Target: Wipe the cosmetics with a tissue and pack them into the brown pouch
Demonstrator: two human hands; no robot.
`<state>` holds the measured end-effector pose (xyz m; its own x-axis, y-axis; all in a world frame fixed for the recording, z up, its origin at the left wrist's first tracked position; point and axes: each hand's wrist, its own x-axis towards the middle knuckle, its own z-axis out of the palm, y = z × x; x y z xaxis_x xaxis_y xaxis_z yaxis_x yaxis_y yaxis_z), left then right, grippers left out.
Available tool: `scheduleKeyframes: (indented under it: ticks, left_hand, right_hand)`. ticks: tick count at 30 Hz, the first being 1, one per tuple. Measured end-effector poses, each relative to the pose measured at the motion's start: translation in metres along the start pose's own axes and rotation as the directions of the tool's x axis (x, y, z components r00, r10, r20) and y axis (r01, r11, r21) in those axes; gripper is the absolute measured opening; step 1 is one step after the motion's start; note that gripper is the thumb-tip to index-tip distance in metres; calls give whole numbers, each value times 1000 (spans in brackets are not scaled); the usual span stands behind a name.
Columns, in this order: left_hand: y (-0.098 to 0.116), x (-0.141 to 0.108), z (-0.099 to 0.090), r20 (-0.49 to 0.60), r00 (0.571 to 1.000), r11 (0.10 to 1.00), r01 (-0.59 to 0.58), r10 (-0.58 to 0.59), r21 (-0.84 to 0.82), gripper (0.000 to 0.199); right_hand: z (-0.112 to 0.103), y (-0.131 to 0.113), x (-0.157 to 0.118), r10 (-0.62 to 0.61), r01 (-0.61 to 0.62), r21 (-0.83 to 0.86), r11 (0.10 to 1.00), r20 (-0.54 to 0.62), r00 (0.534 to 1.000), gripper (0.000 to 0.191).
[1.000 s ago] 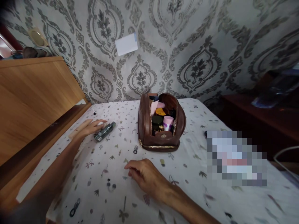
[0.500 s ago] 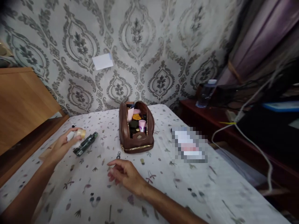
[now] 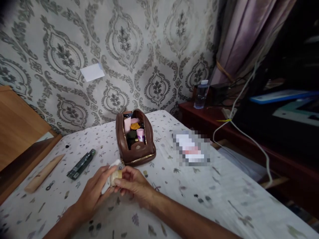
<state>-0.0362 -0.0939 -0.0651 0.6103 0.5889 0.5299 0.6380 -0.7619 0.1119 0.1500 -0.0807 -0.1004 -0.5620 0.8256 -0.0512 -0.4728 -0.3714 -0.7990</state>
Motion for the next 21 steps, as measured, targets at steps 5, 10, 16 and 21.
scheduleKeyframes:
  ticks: [5, 10, 16, 21]
  left_hand:
    - [7, -6, 12, -70, 997, 998, -46, 43, -49, 57]
    - [0, -18, 16, 15, 987, 929, 158, -162, -335, 46]
    - [3, -24, 19, 205, 875, 656, 467, -438, -593, 47]
    - [11, -17, 18, 321, 840, 528, 529, -437, -664, 57]
  right_hand:
    - [-1, -1, 0, 8, -11, -140, 990, -23, 1000, 62]
    - [-2, 0, -2, 35, -30, -206, 978, 21, 999, 57]
    - [-1, 1, -5, -91, 101, -269, 958, 51, 995, 49]
    - [-3, 1, -10, -333, 266, -648, 714, 20, 943, 33]
